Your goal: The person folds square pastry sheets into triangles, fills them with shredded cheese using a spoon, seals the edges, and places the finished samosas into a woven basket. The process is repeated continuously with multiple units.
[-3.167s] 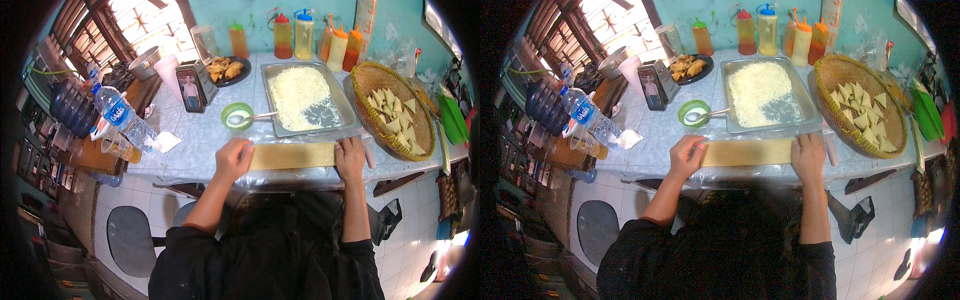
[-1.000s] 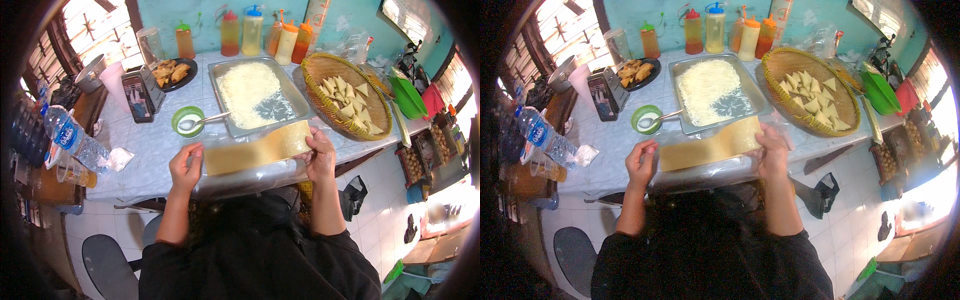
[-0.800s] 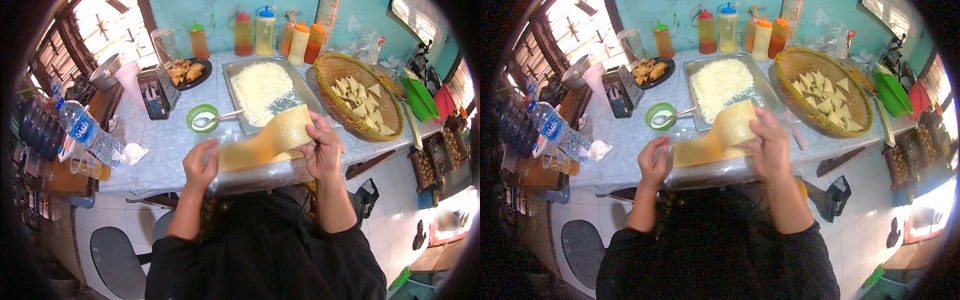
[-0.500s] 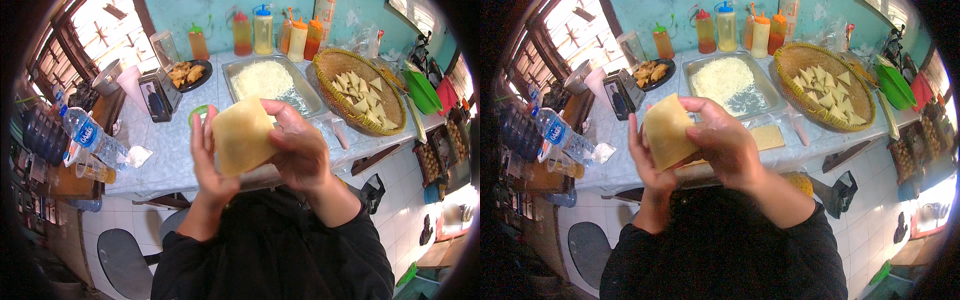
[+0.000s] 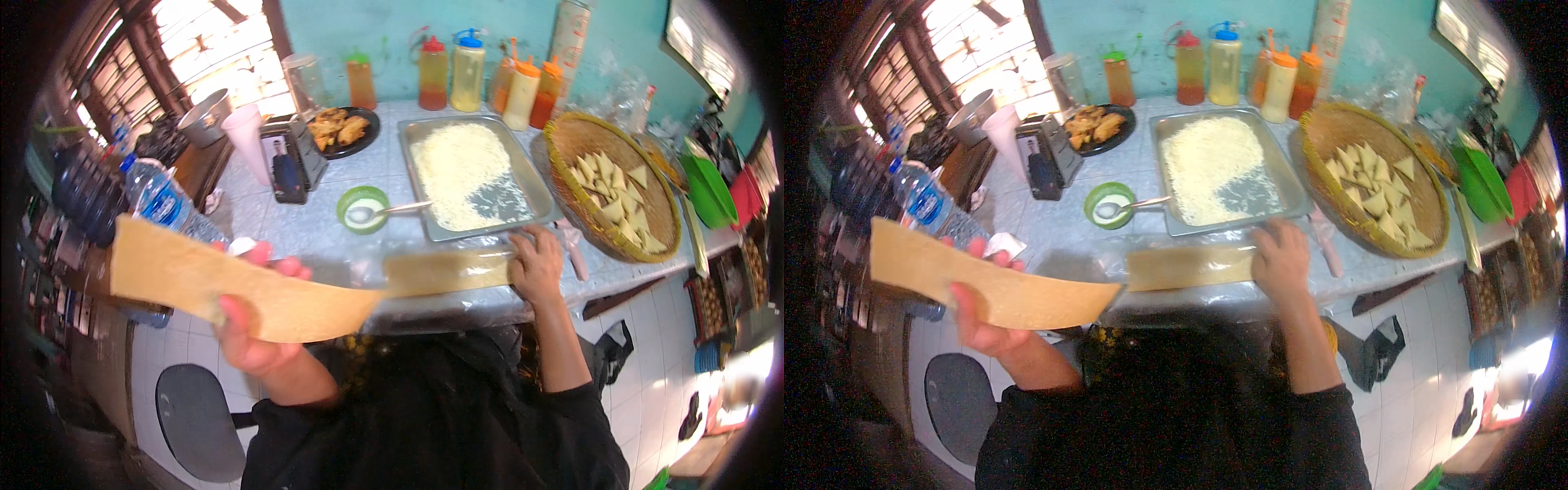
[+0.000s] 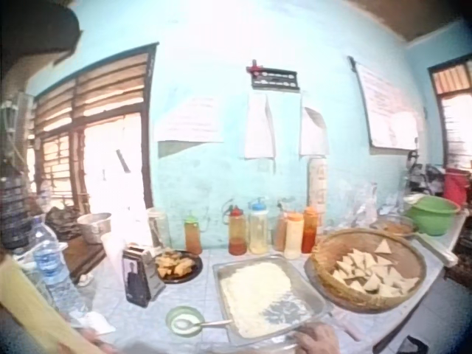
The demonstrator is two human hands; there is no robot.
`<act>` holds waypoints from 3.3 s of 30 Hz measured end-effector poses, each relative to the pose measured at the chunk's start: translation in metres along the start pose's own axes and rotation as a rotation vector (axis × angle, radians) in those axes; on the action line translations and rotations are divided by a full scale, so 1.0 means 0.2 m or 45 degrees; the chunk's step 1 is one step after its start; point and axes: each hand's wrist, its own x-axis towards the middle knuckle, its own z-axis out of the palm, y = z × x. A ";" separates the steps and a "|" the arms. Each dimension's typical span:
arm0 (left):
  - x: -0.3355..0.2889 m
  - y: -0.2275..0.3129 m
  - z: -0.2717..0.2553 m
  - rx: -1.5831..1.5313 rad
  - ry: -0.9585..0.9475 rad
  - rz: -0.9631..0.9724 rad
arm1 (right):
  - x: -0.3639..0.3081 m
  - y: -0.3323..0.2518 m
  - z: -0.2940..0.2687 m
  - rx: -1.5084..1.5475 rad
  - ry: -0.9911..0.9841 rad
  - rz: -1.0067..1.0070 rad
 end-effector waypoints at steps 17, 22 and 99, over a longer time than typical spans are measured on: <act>0.18 -0.48 0.59 1.250 -0.918 0.389 | -0.13 -0.16 -0.51 1.957 0.225 0.923; 0.23 -0.38 0.54 1.362 -0.850 0.214 | -0.08 -0.17 -0.53 2.514 0.011 1.101; -0.63 -1.19 0.73 0.667 -0.796 -0.627 | -0.57 0.00 -0.69 1.714 0.193 1.226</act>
